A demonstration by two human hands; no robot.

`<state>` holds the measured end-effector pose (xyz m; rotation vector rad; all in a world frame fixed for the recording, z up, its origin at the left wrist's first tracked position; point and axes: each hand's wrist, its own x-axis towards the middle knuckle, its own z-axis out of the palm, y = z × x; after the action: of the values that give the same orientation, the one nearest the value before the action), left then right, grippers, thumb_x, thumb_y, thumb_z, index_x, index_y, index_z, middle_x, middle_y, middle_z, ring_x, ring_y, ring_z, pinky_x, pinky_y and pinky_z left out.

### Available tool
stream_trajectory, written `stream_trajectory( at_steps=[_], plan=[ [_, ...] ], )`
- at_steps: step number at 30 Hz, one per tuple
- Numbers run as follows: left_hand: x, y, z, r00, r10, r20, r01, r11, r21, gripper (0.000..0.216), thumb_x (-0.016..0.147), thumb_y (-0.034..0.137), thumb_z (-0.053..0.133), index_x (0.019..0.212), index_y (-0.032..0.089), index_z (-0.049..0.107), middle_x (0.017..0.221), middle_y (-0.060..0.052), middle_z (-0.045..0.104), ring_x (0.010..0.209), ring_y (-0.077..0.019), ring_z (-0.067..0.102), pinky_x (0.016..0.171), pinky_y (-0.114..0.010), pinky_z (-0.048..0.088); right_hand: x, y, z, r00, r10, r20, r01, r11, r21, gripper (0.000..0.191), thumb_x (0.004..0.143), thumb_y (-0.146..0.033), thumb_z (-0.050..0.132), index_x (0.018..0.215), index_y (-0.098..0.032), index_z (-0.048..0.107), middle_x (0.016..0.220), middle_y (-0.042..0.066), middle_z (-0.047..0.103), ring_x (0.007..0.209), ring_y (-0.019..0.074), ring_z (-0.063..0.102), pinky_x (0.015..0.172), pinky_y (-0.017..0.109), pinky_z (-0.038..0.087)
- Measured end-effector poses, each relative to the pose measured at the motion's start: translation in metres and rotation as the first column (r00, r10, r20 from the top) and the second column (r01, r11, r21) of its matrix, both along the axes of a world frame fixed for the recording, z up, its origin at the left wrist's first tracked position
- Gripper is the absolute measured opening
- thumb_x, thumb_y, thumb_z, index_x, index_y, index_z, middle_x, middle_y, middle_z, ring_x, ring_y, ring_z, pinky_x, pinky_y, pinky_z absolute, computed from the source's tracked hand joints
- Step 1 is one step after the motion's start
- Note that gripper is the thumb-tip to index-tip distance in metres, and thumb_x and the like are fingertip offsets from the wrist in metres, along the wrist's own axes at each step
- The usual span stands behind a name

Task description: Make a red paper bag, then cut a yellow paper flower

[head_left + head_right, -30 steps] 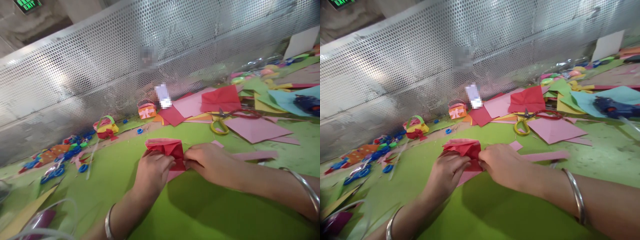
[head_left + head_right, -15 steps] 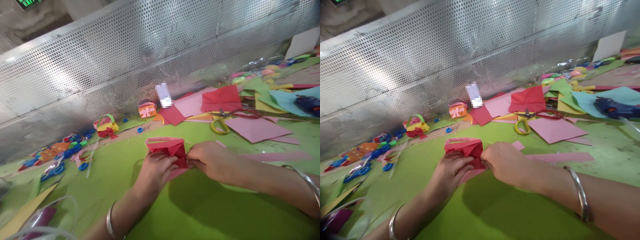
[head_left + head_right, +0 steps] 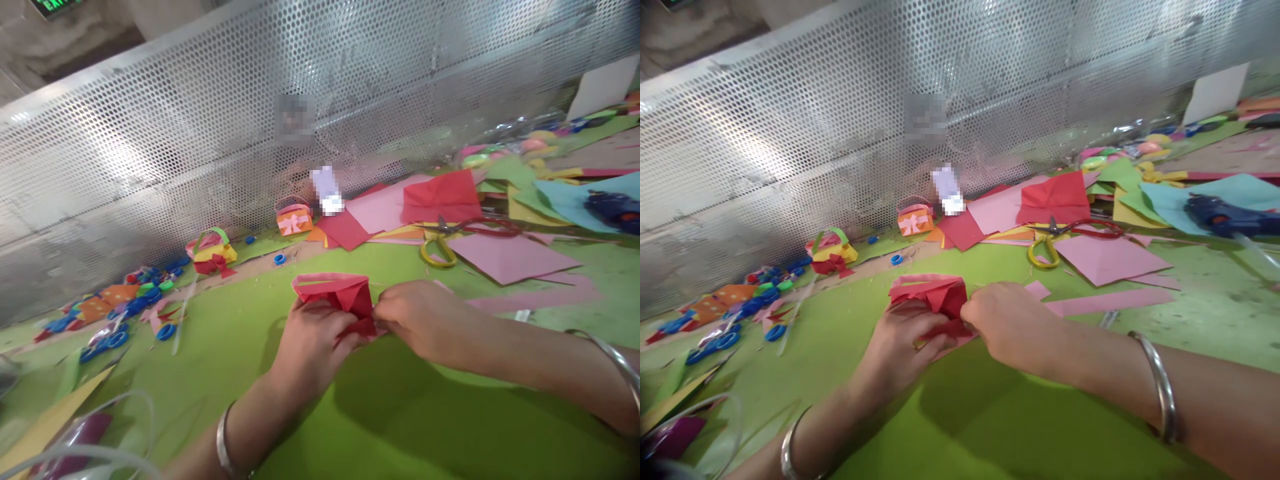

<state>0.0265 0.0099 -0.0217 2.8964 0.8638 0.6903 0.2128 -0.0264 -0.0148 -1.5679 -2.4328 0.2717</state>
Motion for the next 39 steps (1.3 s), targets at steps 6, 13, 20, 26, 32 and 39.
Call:
stream_trajectory(
  at_steps=[6, 13, 20, 26, 32, 39],
  plan=[
    [0.001, -0.001, 0.007, 1.0, 0.011, 0.026, -0.013, 0.996, 0.087, 0.015, 0.083, 0.027, 0.059, 0.077, 0.023, 0.071, 0.066, 0.001, 0.07, 0.066, -0.0153, 0.062, 0.063, -0.029, 0.044, 0.0, 0.006, -0.002, 0.996, 0.048, -0.079, -0.051, 0.998, -0.036, 0.015, 0.083, -0.016, 0.056, 0.078, -0.017, 0.069, 0.074, 0.006, 0.07, 0.069, 0.0192, 0.063, 0.055, 0.026, 0.033],
    [-0.006, 0.004, 0.008, 0.998, 0.07, 0.007, -0.07, 0.992, 0.107, 0.01, 0.077, 0.032, 0.066, 0.079, 0.023, 0.07, 0.071, 0.001, 0.072, 0.071, -0.0177, 0.061, 0.067, -0.032, 0.045, 0.011, 0.013, 0.005, 0.995, -0.041, -0.086, 0.033, 0.996, -0.087, 0.024, 0.087, -0.021, 0.05, 0.07, -0.018, 0.068, 0.067, 0.004, 0.069, 0.063, 0.0159, 0.061, 0.055, 0.024, 0.035],
    [-0.019, 0.006, 0.015, 0.944, -0.057, 0.325, -0.024, 0.97, 0.242, 0.01, 0.073, 0.011, 0.064, 0.077, 0.021, 0.062, 0.076, 0.0, 0.068, 0.077, -0.0156, 0.06, 0.073, -0.032, 0.048, 0.021, 0.02, 0.008, 0.994, -0.098, -0.05, 0.094, 0.992, -0.087, 0.026, 0.086, -0.025, 0.05, 0.066, -0.019, 0.065, 0.066, 0.003, 0.068, 0.061, 0.0153, 0.06, 0.054, 0.024, 0.035],
    [-0.034, 0.026, 0.013, 0.788, 0.447, 0.422, -0.311, 0.882, -0.354, 0.008, 0.071, 0.014, 0.054, 0.077, 0.018, 0.052, 0.078, -0.001, 0.057, 0.073, -0.0148, 0.056, 0.06, -0.027, 0.048, 0.025, 0.024, 0.004, 0.982, -0.191, -0.005, 0.19, 0.979, -0.066, 0.04, 0.085, -0.046, 0.048, 0.057, -0.019, 0.058, 0.051, -0.001, 0.056, 0.049, 0.013, 0.05, 0.046, 0.023, 0.027],
    [-0.024, 0.024, 0.001, 0.85, 0.508, 0.138, -0.246, 0.616, -0.748, 0.06, 0.063, 0.022, 0.073, 0.116, 0.016, 0.047, 0.109, -0.015, 0.058, 0.084, -0.0198, 0.063, 0.063, -0.03, 0.055, 0.023, 0.027, -0.003, 0.977, -0.212, -0.014, 0.211, 0.977, -0.028, 0.036, 0.08, -0.036, 0.055, 0.048, -0.019, 0.049, 0.045, -0.003, 0.046, 0.045, 0.0119, 0.041, 0.046, 0.024, 0.023],
    [-0.019, 0.024, -0.006, 0.745, 0.602, 0.287, -0.12, 0.544, -0.83, 0.068, 0.065, 0.001, 0.068, 0.123, 0.018, 0.039, 0.101, -0.012, 0.062, 0.086, -0.0217, 0.066, 0.069, -0.035, 0.059, 0.021, 0.027, -0.002, 0.968, -0.21, -0.139, 0.205, 0.978, -0.048, 0.018, 0.08, -0.024, 0.055, 0.068, -0.019, 0.067, 0.068, 0.003, 0.07, 0.063, 0.0179, 0.06, 0.056, 0.026, 0.038]
  ],
)
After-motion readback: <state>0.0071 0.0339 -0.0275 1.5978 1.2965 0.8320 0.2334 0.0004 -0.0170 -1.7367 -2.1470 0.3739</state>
